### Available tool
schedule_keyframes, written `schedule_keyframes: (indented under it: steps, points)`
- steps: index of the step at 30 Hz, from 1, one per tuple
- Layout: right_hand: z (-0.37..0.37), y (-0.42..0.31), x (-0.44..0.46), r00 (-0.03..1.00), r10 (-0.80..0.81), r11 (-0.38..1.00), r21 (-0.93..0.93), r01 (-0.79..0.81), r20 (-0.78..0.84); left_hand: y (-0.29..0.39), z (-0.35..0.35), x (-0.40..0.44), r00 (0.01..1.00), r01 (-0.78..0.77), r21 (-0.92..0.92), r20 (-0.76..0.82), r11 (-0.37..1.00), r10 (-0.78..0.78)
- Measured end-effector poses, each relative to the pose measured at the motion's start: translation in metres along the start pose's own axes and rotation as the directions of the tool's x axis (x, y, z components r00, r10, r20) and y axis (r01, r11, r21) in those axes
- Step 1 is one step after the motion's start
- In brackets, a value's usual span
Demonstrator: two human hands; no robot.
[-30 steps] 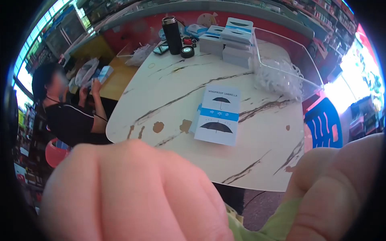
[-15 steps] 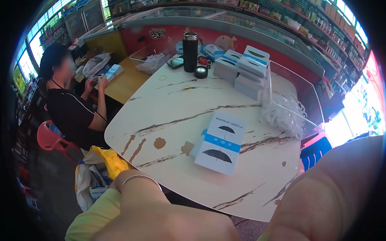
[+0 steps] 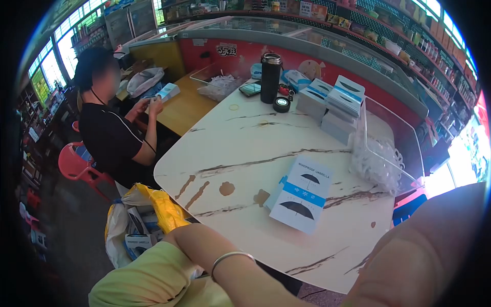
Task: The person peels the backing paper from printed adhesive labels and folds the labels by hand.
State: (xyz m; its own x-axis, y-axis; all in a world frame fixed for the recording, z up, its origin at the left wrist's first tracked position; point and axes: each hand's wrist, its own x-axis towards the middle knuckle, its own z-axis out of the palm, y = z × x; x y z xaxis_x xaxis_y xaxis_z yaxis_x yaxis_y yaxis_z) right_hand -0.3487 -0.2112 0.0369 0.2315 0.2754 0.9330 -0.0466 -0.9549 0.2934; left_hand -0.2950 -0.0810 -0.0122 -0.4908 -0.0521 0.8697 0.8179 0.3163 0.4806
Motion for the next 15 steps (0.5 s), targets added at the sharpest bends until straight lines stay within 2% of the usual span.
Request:
schedule_keyframes:
  steps: [4, 5, 6, 13, 15]
  points:
    - [-0.011, -0.011, 0.006, 1.000, -0.003, 1.000, -0.022, 0.003, -0.003, 0.010, 0.000, -0.002, 0.999, -0.005, -0.074, 0.039, 0.997, 0.008]
    - [-0.015, -0.013, 0.008, 1.000, -0.013, 0.999, -0.035, 0.013, -0.005, 0.024, -0.002, -0.004, 0.991, 0.107, -0.322, -0.046, 0.941, -0.128]
    - [-0.019, -0.013, 0.010, 1.000, -0.024, 0.999, -0.049, 0.024, -0.010, 0.025, -0.003, -0.001, 0.991, 0.114, -0.326, -0.030, 0.939, -0.131]
    - [-0.021, -0.018, 0.007, 1.000, -0.031, 0.999, -0.044, 0.031, -0.003, 0.036, 0.012, 0.024, 0.998, -0.033, -0.650, -0.067, 0.759, -0.014]
    - [-0.020, -0.019, 0.007, 0.999, -0.034, 0.999, -0.037, 0.034, -0.009, 0.029, 0.018, 0.023, 0.996, -0.065, -0.664, -0.092, 0.745, 0.005]
